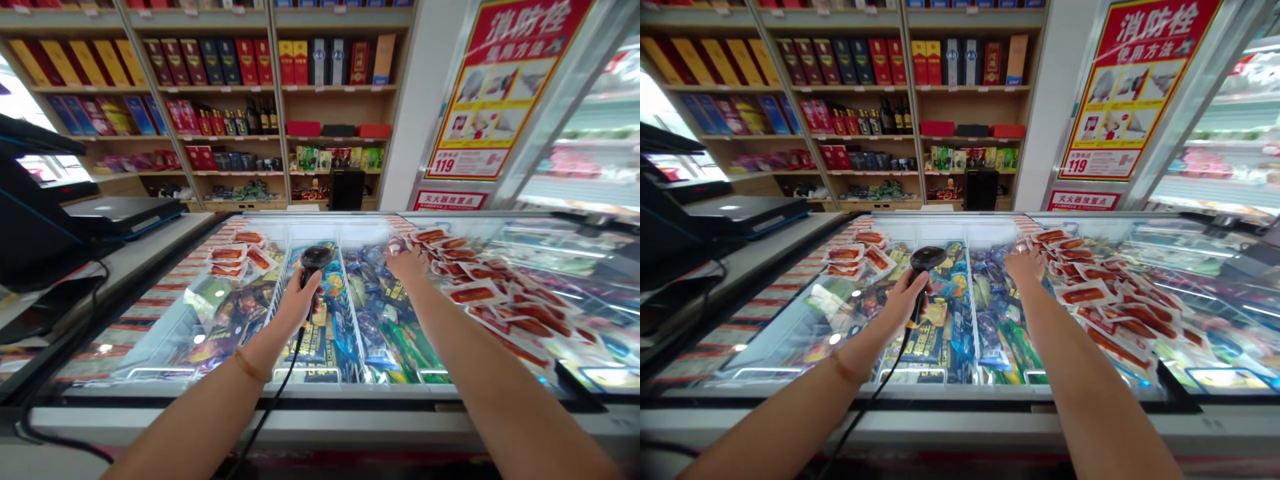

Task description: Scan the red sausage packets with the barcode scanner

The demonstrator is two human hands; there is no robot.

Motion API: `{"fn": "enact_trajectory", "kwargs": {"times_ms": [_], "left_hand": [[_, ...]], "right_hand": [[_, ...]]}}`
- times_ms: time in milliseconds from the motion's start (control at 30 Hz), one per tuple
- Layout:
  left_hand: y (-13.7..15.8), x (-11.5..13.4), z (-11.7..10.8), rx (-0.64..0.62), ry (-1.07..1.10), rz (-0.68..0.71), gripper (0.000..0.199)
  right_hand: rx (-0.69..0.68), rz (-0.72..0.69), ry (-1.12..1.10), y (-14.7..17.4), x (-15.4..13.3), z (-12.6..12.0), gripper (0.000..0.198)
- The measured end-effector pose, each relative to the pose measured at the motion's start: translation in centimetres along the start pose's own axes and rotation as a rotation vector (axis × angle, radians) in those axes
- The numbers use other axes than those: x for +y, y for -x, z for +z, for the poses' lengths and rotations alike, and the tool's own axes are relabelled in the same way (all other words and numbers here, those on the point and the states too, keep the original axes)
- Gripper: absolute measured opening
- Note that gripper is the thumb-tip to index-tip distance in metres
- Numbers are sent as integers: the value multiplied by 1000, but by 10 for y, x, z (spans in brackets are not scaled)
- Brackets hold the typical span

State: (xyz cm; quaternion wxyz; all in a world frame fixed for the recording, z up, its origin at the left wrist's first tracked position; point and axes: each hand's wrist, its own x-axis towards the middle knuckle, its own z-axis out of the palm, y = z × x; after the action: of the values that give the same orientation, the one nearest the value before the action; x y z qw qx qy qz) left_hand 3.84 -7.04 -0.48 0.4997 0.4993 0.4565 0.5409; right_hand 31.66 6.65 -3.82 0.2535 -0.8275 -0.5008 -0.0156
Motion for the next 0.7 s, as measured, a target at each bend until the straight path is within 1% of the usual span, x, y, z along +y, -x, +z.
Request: {"fn": "enact_trajectory", "kwargs": {"times_ms": [67,233,300,367,433,533,600,633,667,700], "left_hand": [[0,0,-2,9,10,-4,55],[3,5,-3,-11,-1,11,53],[5,8,-2,-20,-14,21,52],[7,10,-1,-30,-25,25,51],[7,10,0,-41,-33,24,51],[6,7,-1,-46,-34,18,50],[4,5,-3,-40,-34,18,52],[3,4,-4,-35,-35,19,52],[3,3,-5,-30,-37,20,53],[2,3,-6,-27,-40,21,54]], "right_hand": [[-1,-9,20,-3,3,-1,62],[45,4,47,-1,0,-4,68],[34,-42,77,4,-3,-8,64],[32,-160,118,10,-7,-14,57],[51,-324,143,17,-15,-20,46],[28,-556,100,27,-29,-21,37],[-66,-701,-12,32,-38,-16,34],[-130,-751,-97,34,-41,-13,32],[-190,-774,-194,34,-43,-9,31],[-234,-763,-289,35,-44,-6,31]]}}
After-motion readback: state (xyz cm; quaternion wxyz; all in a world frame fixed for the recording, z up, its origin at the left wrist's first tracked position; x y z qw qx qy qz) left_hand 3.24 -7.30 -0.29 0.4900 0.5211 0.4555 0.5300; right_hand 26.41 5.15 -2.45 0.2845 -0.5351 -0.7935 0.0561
